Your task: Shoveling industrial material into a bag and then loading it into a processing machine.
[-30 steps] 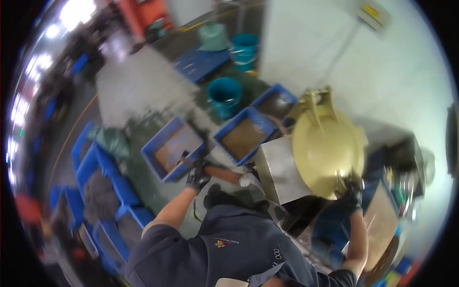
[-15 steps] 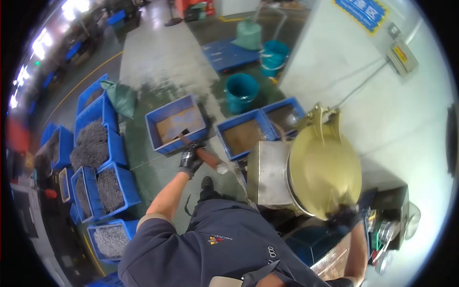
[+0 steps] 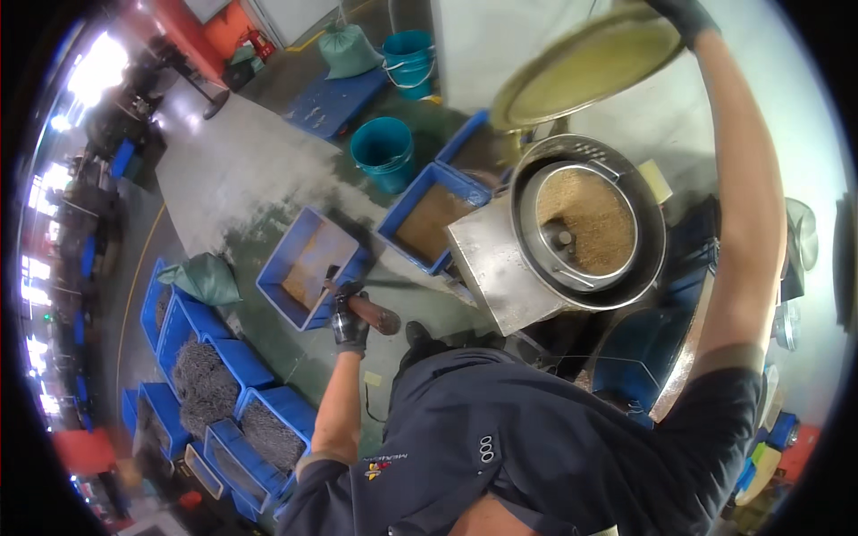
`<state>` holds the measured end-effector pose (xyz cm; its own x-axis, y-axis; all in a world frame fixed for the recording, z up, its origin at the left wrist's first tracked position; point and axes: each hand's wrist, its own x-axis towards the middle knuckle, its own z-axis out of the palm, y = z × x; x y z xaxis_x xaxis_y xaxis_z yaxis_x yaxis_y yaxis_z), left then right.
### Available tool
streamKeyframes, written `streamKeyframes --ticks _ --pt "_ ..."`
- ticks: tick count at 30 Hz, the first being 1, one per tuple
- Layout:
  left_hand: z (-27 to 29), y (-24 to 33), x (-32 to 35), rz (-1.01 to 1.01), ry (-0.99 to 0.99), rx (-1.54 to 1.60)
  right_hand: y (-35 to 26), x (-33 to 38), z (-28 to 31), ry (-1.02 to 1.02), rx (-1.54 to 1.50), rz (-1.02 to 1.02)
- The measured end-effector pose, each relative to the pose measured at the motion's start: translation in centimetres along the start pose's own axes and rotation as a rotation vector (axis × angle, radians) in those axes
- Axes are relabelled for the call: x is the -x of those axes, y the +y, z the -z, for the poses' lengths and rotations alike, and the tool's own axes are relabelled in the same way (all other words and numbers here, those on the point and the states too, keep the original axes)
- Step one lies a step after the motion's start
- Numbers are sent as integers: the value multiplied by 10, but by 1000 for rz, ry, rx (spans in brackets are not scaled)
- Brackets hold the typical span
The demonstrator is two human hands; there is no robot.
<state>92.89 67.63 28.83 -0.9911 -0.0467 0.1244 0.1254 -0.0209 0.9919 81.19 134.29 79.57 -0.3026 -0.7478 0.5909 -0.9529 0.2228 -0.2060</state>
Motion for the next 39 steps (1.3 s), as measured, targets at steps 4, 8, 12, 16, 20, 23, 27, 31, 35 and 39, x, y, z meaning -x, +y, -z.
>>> streamKeyframes --ticks 4,8,12,16,20,23,27,31,35,39 --pt "12 8 22 122 132 135 4 -83 -18 -63 988 -1362" --pt "-16 22 -2 -209 -70 -353 37 -1 76 53 -319 -428" --pt "12 15 12 -156 -75 -325 -28 -84 -80 436 1249 -817" --pt "-9 46 5 -299 -274 -597 -139 -47 -236 -249 1038 -528" --pt "-15 -3 10 -99 -329 -419 -190 -54 -393 -341 191 -696" --pt "-15 -31 14 21 -315 -154 -206 -73 -432 -618 -367 -1069" --pt "-36 -8 8 -323 -526 -606 -223 -67 -458 -584 -3 -1046" --pt "-37 7 -7 -475 -588 -615 -226 -63 -508 -598 239 -1072" --pt "-19 1 -17 -311 -685 -521 -227 -59 -519 -701 211 -1259" --pt "34 -27 -28 -412 -579 -563 -239 -100 -518 -604 192 -1332"
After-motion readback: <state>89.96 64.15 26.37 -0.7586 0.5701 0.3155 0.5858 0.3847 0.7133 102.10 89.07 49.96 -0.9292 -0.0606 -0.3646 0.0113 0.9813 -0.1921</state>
